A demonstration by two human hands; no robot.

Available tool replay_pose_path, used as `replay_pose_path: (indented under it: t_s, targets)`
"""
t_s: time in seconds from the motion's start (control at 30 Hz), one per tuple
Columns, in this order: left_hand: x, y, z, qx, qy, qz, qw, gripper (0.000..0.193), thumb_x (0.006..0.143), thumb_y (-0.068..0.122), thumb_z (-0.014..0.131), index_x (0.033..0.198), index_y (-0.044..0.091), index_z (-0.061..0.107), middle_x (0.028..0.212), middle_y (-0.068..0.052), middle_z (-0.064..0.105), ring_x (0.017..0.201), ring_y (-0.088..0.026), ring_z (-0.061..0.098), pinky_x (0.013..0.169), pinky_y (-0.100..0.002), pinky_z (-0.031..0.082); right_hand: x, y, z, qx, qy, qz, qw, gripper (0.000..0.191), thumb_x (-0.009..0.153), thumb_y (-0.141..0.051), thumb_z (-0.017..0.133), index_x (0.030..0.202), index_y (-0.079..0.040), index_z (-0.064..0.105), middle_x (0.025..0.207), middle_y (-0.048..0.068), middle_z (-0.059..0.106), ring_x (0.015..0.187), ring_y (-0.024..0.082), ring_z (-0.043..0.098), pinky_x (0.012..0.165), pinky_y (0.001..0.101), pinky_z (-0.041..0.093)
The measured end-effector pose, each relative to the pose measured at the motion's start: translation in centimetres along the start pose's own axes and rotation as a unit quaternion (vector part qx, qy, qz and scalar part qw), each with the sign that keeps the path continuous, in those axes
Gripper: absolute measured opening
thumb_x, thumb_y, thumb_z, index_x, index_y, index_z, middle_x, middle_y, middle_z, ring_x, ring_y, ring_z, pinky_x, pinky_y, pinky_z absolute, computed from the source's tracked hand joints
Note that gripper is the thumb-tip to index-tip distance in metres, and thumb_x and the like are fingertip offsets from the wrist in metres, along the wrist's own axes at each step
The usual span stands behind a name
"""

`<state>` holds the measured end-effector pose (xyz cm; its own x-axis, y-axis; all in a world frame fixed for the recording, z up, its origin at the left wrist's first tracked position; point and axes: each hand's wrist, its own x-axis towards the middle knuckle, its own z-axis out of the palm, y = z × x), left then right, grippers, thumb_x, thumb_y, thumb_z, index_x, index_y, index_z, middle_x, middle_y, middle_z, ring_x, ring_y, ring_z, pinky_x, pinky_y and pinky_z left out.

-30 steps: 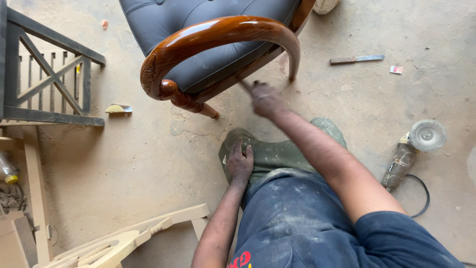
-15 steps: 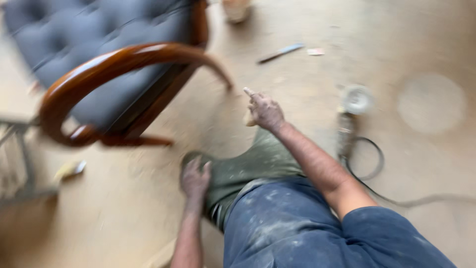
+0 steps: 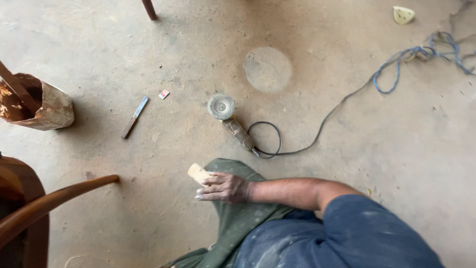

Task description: The person sands the wooden armrest of a chair using a sanding block and then uses an angle grinder on the same area. The person moves around the chair to access different sections of the armrest.

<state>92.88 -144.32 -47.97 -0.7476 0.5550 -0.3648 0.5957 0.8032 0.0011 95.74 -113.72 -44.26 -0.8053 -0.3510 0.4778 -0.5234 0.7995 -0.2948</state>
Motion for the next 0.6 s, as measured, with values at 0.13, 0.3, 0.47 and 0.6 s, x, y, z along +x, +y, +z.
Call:
replay_pose_path:
  t_s: [0.13,0.3,0.47,0.6]
  targets:
    - [-2.1,-2.4,-4.9,-0.021,-0.011,0.054,0.998,0.040,0.090,0.039,0.061,0.119,0.012,0.068,0.107,-0.015,0.071,0.098,-0.036,0.067,0.080,-0.051,0.054,0.1,-2.4,-6.1,-0.016,-0.046,0.142,0.989,0.043,0.092,-0.007,0.063,0.134,-0.015,0.067,0.135,0.003,0.070,0.127,0.025,0.065,0.106,0.0405,0.054]
    - [-9.2,-1.1,-14.3,-0.078,0.081,0.158,0.981,0.033,0.091,0.032,0.059,0.117,0.012,0.066,0.096,-0.014,0.073,0.087,-0.036,0.071,0.067,-0.052,0.058,2.8,-7.1,-11.4,0.044,-0.108,0.198,0.973,0.056,0.082,0.001,0.059,0.137,-0.011,0.065,0.135,0.007,0.068,0.126,0.026,0.063,0.106,0.0385,0.052]
    - [-15.9,4.3,-21.5,0.001,-0.006,0.156,0.988,0.031,0.095,0.036,0.054,0.118,0.016,0.063,0.093,-0.016,0.073,0.079,-0.038,0.072,0.062,-0.056,0.060,3.9,-13.1,-22.5,0.079,-0.141,0.276,0.947,0.065,0.078,0.005,0.055,0.141,-0.010,0.060,0.141,0.009,0.063,0.131,0.027,0.058,0.111,0.0409,0.048]
    - [-22.4,13.6,-26.9,0.057,-0.180,-0.019,0.982,0.103,0.081,0.097,0.047,0.135,0.010,0.057,0.111,-0.016,0.073,0.094,-0.032,0.073,0.086,-0.058,0.057,2.3,-19.2,-36.8,0.090,-0.067,0.467,0.877,0.060,0.083,0.005,0.054,0.140,-0.013,0.061,0.145,0.011,0.060,0.135,0.030,0.055,0.112,0.0430,0.044]
